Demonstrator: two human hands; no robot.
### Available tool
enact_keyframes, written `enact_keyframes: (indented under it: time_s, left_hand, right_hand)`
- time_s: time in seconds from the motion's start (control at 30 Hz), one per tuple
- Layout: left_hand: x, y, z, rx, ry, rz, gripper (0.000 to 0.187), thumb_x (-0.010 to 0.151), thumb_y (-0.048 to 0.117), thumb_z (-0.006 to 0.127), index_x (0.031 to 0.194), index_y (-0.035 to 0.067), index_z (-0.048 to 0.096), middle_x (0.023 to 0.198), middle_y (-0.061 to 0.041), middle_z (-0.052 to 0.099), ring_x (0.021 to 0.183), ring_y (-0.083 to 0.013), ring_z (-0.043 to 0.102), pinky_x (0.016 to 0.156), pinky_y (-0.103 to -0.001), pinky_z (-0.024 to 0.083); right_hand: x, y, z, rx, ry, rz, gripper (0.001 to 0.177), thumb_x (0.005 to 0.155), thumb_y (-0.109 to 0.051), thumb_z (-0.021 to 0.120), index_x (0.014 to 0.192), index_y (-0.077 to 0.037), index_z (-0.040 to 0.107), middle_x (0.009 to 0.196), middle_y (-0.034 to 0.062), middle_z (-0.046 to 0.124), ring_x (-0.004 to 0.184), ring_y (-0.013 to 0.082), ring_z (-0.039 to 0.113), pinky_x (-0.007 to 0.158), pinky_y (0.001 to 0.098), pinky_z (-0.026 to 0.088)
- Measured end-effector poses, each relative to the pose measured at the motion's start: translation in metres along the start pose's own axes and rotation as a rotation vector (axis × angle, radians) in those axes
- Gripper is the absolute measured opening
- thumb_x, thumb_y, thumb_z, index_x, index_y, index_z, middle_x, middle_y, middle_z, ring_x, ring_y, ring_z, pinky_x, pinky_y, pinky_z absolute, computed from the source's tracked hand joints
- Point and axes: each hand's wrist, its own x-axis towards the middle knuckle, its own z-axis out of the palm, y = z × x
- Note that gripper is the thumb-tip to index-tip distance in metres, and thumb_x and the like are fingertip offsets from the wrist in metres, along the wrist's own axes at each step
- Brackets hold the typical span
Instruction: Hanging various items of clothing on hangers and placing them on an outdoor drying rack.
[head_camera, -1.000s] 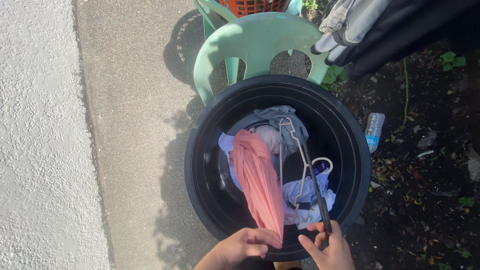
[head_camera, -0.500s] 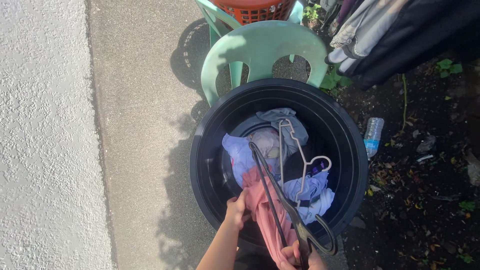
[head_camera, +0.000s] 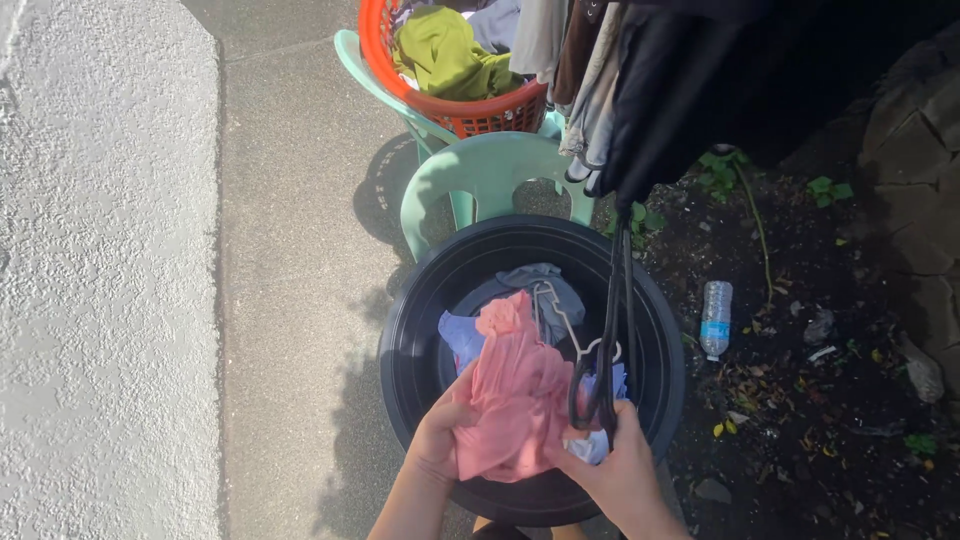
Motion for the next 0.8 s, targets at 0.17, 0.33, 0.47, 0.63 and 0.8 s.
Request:
enact_keyframes:
  time_s: [0.17,0.33,0.47,0.63,0.8]
  left_hand:
    - [-0.015,0.018,0.057,0.141,-0.009,0.027,0.089,0.072,0.012,0.067,0.154,-0.002,0.035,0.14,-0.026,0.055,0.122,-0.0341,0.063,0.105,-0.047,0.051]
    - [-0.023,0.043,0.096,1.042,0.043,0.01,0.095,0.063,0.015,0.079,0.149,0.001,0.041,0.129,-0.016,0.066,0.117,-0.0224,0.068,0.097,-0.036,0.058]
    - [-0.03,0.055,0.123,1.499,0.304,-0.116,0.1,0.062,0.012,0.075,0.152,0.019,0.034,0.114,-0.011,0.075,0.104,-0.023,0.076,0.086,-0.037,0.062]
    - [-0.027,0.067,0.063,1.999,0.436,0.686,0.043,0.074,0.008,0.076,0.114,0.016,0.066,0.107,-0.015,0.074,0.102,-0.037,0.071,0.084,-0.046,0.056]
    - [-0.035,0.104,0.083,1.624,0.419,0.776,0.03,0.085,0.005,0.061,0.114,0.01,0.061,0.092,-0.012,0.075,0.085,-0.0244,0.074,0.074,-0.037,0.06]
  right_hand:
    - [0.022,-0.056,0.005,0.085,0.083,-0.461,0.081,0.062,-0.012,0.09,0.132,0.0,0.049,0.129,0.009,0.052,0.114,0.0137,0.055,0.09,0.0293,0.046]
    - [0.054,-0.058,-0.005,0.117,0.004,-0.054,0.026,0.086,-0.009,0.084,0.101,-0.004,0.064,0.09,0.007,0.066,0.073,0.0082,0.049,0.061,0.0231,0.043]
    - [0.076,-0.117,-0.039,0.32,-0.051,-0.35,0.03,0.088,-0.003,0.073,0.09,-0.007,0.044,0.094,0.0005,0.068,0.082,0.0031,0.058,0.064,0.0188,0.043]
    - [0.095,-0.141,-0.048,0.317,-0.089,-0.348,0.037,0.086,-0.001,0.076,0.09,-0.01,0.041,0.096,0.0012,0.064,0.077,0.0031,0.052,0.069,0.021,0.047]
    - [0.105,-0.167,-0.064,0.282,-0.224,-0.249,0.036,0.084,-0.004,0.079,0.086,-0.01,0.043,0.088,-0.0011,0.065,0.073,0.0027,0.054,0.067,0.0229,0.049]
